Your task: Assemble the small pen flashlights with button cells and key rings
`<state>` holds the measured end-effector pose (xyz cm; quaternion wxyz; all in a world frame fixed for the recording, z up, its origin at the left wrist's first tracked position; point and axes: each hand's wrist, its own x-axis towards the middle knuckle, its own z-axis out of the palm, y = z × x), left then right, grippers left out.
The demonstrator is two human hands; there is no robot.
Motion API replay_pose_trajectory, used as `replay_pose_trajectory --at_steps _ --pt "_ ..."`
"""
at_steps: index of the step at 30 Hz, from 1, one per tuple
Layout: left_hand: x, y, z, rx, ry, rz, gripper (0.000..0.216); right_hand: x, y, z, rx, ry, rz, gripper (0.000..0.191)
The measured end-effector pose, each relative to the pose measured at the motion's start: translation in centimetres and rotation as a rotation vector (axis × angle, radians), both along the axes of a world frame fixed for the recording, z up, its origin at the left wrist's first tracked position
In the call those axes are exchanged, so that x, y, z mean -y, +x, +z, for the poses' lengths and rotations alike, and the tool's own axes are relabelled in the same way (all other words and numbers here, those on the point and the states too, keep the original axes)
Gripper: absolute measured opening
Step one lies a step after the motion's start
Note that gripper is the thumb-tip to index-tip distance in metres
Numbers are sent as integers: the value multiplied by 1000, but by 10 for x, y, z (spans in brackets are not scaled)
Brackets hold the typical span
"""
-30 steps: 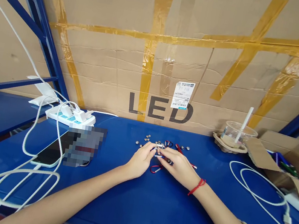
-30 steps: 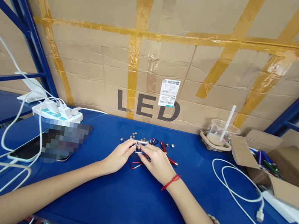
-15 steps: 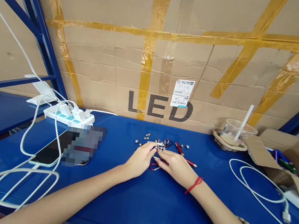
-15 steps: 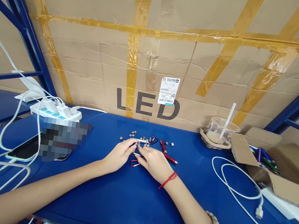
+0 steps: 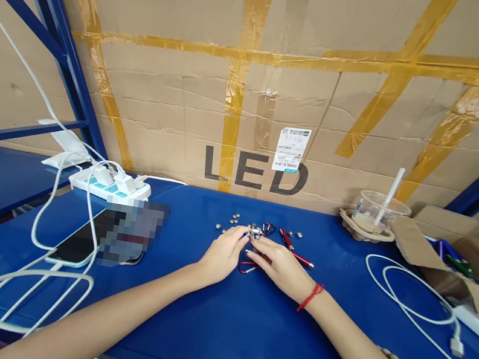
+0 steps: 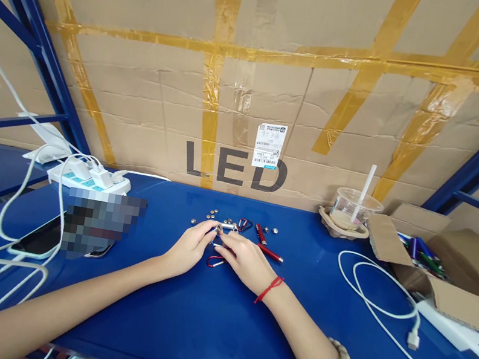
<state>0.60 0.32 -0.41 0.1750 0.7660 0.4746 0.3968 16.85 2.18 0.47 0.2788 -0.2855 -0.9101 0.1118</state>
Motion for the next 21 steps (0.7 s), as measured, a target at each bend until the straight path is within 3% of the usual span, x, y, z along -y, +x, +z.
replay_pose_trajectory --at_steps 21 --pt "1 -1 0 -36 -3 -9 22 6 -3 6 102 -37 -7 20"
